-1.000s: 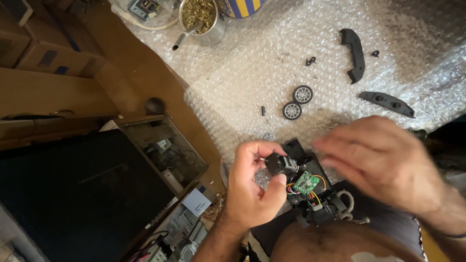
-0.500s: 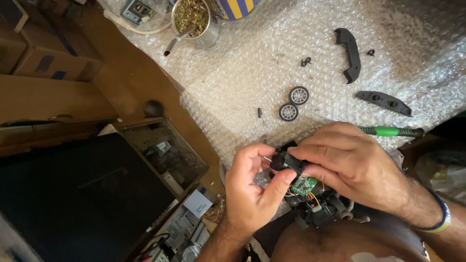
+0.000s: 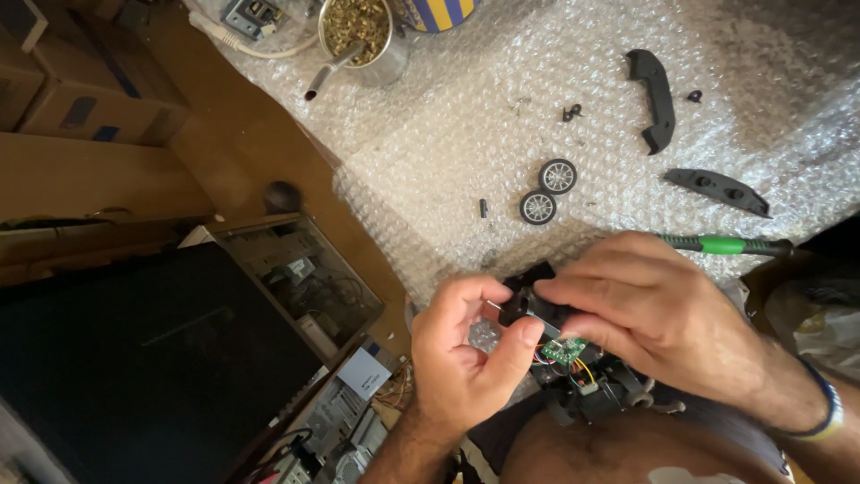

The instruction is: Disassembling and repairing a small electronic device, likely a remote-controlled car chassis, using a screwdriver and handling small components.

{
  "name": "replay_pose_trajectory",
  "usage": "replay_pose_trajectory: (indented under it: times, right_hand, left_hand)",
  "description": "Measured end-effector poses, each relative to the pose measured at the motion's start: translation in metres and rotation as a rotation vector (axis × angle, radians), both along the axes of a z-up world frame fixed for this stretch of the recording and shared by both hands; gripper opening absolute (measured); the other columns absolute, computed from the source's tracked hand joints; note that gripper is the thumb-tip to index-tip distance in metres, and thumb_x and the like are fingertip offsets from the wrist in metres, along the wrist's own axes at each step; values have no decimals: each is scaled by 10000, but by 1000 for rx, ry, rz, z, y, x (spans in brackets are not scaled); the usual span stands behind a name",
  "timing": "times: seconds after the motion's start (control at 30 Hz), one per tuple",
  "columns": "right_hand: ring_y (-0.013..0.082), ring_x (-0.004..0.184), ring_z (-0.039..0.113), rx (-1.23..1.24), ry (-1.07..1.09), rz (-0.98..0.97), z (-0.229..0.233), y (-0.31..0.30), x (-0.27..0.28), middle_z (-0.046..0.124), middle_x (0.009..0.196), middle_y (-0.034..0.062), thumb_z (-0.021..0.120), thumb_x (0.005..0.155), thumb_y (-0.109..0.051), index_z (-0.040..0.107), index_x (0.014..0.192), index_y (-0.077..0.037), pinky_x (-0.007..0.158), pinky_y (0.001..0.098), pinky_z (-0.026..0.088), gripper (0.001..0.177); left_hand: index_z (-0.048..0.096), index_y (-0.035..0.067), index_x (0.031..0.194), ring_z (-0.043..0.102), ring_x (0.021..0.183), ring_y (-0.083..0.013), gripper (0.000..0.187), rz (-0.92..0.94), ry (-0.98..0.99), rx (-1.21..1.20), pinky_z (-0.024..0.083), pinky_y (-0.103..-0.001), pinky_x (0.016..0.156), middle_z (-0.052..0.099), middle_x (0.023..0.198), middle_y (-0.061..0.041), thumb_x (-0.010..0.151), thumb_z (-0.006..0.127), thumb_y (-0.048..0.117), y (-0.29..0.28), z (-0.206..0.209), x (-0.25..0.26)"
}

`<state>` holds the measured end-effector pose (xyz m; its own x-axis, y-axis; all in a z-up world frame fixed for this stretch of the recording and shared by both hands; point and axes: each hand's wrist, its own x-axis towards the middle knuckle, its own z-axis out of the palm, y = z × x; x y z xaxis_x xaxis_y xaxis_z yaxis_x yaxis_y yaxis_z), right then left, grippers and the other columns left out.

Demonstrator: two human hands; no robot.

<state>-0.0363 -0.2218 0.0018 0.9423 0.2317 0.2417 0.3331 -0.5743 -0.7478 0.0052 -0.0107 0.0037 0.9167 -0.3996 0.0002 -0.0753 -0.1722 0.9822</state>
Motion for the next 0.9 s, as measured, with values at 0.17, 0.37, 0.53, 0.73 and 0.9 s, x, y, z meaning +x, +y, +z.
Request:
replay_pose_trajectory:
  times: [0.17,0.37,0.53,0.73,0.9]
  right_hand:
    - [228,900,708,-110,-12,-59,-4,-18,-26,743,1078,58,745,848,-326,718,1153,-90,861,382,549,386]
    - [184,834,723,-183,77,-173,-22,-31,-84,755,1013,18,774,771,-364,758,1066,-145,823,336,592,367]
    - [169,856,749,-106,243,-303,-44,-38,-126,781,1012,8,766,734,-340,743,1060,-159,870,316,596,374]
    - [165,840,787,-93,365,-313,-45,-34,-114,795,942,8,726,757,-366,766,986,-148,839,286,605,319]
    - [181,820,755,-133,193,-192,-56,-49,-130,781,938,-41,712,755,-461,709,1032,-167,840,351,605,404]
  left_hand:
    - [603,13,1048,650,740,-144,224,9,-109,-105,547,-268,650,678,888,-78,925,696,176,11,-14,-1]
    - [574,10,1100,711,842,-276,260,5,-191,-134,597,-368,779,695,978,-196,983,596,241,25,-9,-7]
    - [586,69,1103,659,721,-165,118,97,-241,-210,599,-275,608,685,899,-122,1024,588,157,20,-9,-20]
    - [548,119,1131,746,767,-213,164,14,-319,-144,605,-344,660,730,970,-131,1111,565,281,44,-35,-35]
    - [544,90,1136,731,800,-238,132,9,-253,-153,599,-367,695,733,998,-149,1126,494,212,48,-35,-40]
